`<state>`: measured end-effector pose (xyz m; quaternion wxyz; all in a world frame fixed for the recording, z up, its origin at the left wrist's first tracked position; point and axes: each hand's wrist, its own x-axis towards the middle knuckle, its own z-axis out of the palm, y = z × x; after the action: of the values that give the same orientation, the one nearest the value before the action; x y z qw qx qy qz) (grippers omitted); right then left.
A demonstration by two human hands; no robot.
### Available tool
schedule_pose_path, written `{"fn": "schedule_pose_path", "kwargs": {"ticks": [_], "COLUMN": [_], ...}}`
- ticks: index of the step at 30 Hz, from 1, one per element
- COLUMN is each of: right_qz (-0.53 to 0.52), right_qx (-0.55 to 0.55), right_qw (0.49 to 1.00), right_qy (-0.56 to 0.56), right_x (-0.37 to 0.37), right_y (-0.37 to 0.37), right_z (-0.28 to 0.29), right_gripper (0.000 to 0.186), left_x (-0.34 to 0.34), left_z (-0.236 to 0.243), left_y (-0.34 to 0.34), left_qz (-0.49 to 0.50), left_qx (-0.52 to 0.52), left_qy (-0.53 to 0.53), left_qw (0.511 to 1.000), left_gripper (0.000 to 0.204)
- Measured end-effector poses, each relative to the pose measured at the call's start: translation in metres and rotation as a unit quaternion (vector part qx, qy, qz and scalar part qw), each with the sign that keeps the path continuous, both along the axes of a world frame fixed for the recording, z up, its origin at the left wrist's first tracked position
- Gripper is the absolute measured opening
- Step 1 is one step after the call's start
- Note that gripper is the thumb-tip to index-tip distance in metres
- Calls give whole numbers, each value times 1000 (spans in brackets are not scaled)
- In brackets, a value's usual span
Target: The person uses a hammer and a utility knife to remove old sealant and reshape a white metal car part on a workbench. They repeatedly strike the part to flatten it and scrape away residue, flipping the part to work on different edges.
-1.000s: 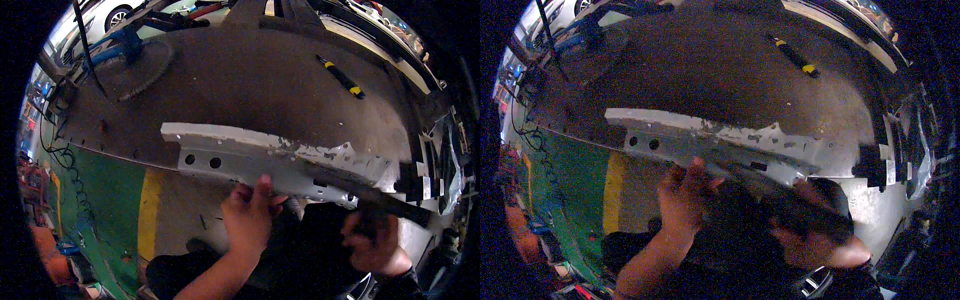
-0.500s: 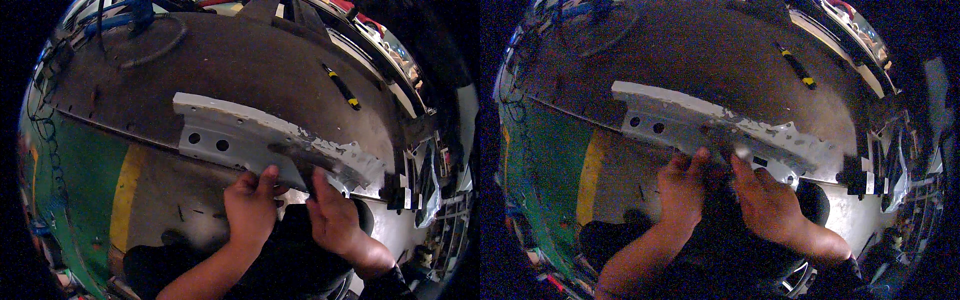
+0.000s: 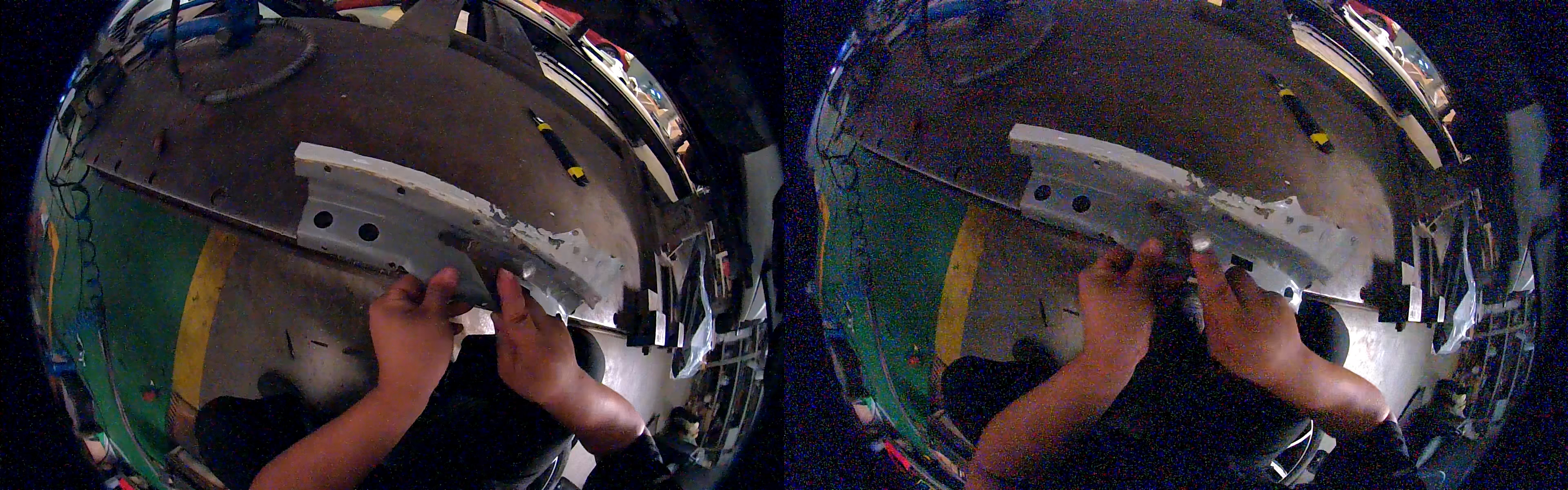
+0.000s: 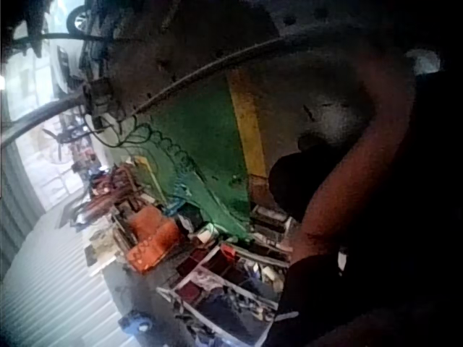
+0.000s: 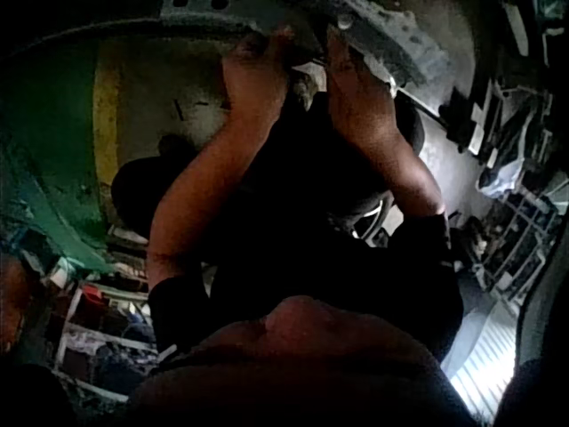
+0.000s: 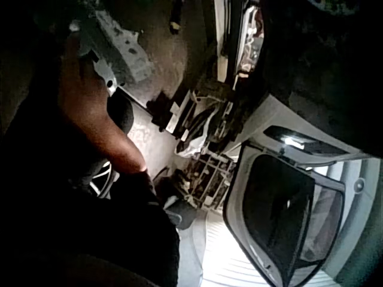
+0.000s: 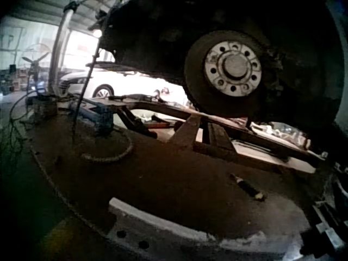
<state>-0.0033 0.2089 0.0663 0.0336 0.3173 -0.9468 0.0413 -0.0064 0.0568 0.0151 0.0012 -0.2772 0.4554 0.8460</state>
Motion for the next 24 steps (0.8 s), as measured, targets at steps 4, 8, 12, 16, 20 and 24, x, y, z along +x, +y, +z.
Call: {"fn": "schedule_pose_path", "kwargs": {"ticks": [4,8,12,16,20,24], "right_qz": [37,46,28,73,-5,18], "right_qx": [-34,-41,-28,-46,-41,-26], "right_qw": [998,996,999,992,999,999], "right_qy": [41,63,14,90,-24,36], "right_x": [-5,-3,-5,-1,-5,6], "right_y": [-5,1,-7,-1,-9,-4], "right_z": [8,-7,9,5,11,11], "right_gripper": [76,70,68,71,62,59], "left_x": [-1,0,1,-1,2,1], "left_z": [2,6,12,5,9,16], "left_y": [-2,-1,-5,-1,-3,-4], "left_qz": [-5,-7,-24,-10,-25,-37], "left_qx": [-28,-35,-87,-70,-82,-134], "left_qy": [-10,-1,-31,4,-16,-22], "left_qw": [1000,999,995,997,996,990], "left_gripper": [28,29,28,27,25,23]}}
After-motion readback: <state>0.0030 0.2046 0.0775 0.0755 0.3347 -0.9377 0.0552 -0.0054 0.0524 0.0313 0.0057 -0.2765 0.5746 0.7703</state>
